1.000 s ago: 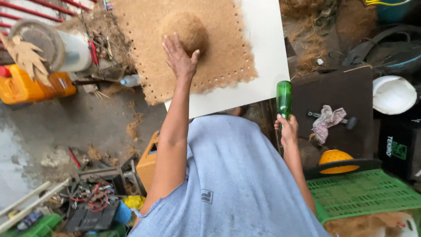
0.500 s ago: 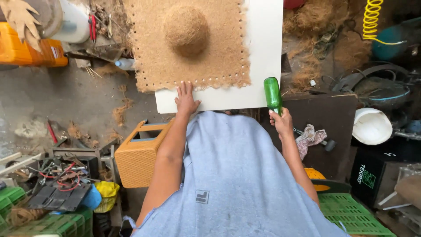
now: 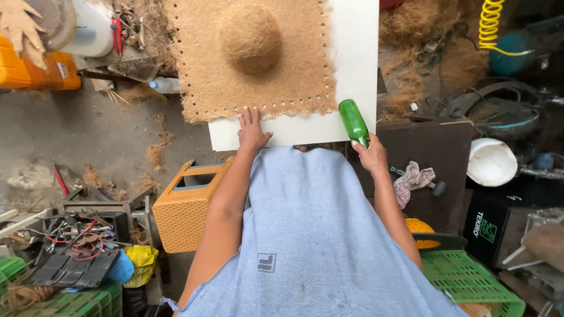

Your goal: Shaping a hat from coconut fiber by pressing it over a mold using a glass bottle.

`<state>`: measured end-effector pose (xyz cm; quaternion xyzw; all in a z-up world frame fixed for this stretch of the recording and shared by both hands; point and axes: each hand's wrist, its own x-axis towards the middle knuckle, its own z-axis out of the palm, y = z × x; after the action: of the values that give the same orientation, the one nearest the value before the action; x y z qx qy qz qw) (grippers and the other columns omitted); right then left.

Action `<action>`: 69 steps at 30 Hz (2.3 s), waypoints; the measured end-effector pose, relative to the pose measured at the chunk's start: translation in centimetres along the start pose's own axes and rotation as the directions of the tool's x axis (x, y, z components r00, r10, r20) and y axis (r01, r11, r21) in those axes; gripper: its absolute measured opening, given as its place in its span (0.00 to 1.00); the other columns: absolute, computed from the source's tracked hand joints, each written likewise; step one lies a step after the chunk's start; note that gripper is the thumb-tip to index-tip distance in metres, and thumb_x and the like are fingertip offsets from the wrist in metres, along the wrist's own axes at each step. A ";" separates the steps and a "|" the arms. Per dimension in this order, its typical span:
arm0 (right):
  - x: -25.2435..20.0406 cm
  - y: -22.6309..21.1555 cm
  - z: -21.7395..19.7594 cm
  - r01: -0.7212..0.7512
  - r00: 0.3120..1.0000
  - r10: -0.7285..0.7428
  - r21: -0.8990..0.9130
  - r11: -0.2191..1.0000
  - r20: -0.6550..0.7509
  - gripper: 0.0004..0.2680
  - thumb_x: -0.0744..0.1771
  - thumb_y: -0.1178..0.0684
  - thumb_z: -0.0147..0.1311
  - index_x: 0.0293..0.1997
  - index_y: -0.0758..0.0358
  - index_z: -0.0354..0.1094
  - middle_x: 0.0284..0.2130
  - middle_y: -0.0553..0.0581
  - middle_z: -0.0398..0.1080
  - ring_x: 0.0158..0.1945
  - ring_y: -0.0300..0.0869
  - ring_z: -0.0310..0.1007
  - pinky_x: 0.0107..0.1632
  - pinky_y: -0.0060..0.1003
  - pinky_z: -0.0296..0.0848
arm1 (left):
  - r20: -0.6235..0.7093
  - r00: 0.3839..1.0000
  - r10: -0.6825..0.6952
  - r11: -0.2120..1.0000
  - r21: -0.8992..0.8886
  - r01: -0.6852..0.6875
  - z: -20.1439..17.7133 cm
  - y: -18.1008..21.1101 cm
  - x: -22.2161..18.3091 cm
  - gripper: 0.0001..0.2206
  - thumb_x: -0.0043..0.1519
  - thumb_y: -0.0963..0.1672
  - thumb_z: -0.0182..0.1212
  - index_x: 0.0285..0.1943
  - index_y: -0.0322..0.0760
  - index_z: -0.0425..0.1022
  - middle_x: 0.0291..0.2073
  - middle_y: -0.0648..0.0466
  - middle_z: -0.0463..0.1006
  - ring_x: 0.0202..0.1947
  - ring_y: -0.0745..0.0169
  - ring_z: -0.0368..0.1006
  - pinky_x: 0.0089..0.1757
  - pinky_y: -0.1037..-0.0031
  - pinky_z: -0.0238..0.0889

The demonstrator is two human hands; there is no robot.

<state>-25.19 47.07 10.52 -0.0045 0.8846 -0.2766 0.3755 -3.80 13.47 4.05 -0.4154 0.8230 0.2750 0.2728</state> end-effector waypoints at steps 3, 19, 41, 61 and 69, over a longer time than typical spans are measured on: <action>-1.2 -1.1 0.3 -0.018 1.000 0.019 -0.060 0.998 0.019 0.23 0.65 0.43 0.65 0.65 0.57 0.66 0.40 0.63 0.77 0.37 0.50 0.81 0.43 0.44 0.79 | -0.016 1.000 0.010 1.000 -0.024 -0.011 -0.2 0.0 -0.5 0.48 0.57 0.55 0.69 0.84 0.48 0.43 0.81 0.44 0.36 0.79 0.34 0.36 0.63 0.40 0.57; -2.9 -4.8 0.2 -0.055 0.998 0.060 -0.205 0.977 0.016 0.24 0.66 0.44 0.62 0.69 0.60 0.63 0.42 0.66 0.77 0.44 0.55 0.79 0.49 0.49 0.76 | -0.126 0.978 0.167 0.982 -0.067 -0.176 -0.7 -5.0 0.9 0.34 0.61 0.53 0.66 0.77 0.47 0.59 0.74 0.51 0.58 0.73 0.49 0.56 0.60 0.49 0.66; -15.0 -1.9 -2.9 -0.460 0.882 0.450 -0.057 0.886 -0.138 0.19 0.67 0.42 0.56 0.60 0.66 0.69 0.53 0.69 0.75 0.61 0.61 0.71 0.60 0.56 0.69 | 0.060 0.749 0.659 0.750 0.024 -0.661 -0.7 -0.7 -0.6 0.09 0.65 0.48 0.61 0.51 0.51 0.78 0.30 0.52 0.83 0.37 0.46 0.81 0.42 0.56 0.75; -8.3 26.0 -4.0 -0.725 0.682 0.725 0.044 0.687 -0.089 0.18 0.70 0.45 0.45 0.66 0.60 0.65 0.58 0.72 0.70 0.65 0.61 0.67 0.61 0.61 0.68 | 0.188 0.798 0.573 0.807 0.038 -0.589 1.9 10.2 -7.9 0.19 0.60 0.44 0.64 0.61 0.42 0.75 0.48 0.45 0.80 0.49 0.44 0.79 0.49 0.55 0.73; -7.3 26.3 -8.9 -0.662 0.749 0.661 -0.079 0.745 -0.038 0.16 0.70 0.52 0.47 0.63 0.70 0.68 0.57 0.76 0.71 0.63 0.65 0.69 0.61 0.61 0.70 | 0.262 0.834 0.485 0.867 -0.016 -0.499 4.6 16.6 -13.8 0.20 0.62 0.44 0.62 0.64 0.32 0.72 0.51 0.34 0.77 0.52 0.30 0.76 0.52 0.44 0.69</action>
<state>-20.63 75.23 7.46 0.2937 0.8414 -0.0869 0.4453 -9.68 32.33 13.96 -0.1434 0.8665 0.3657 0.3081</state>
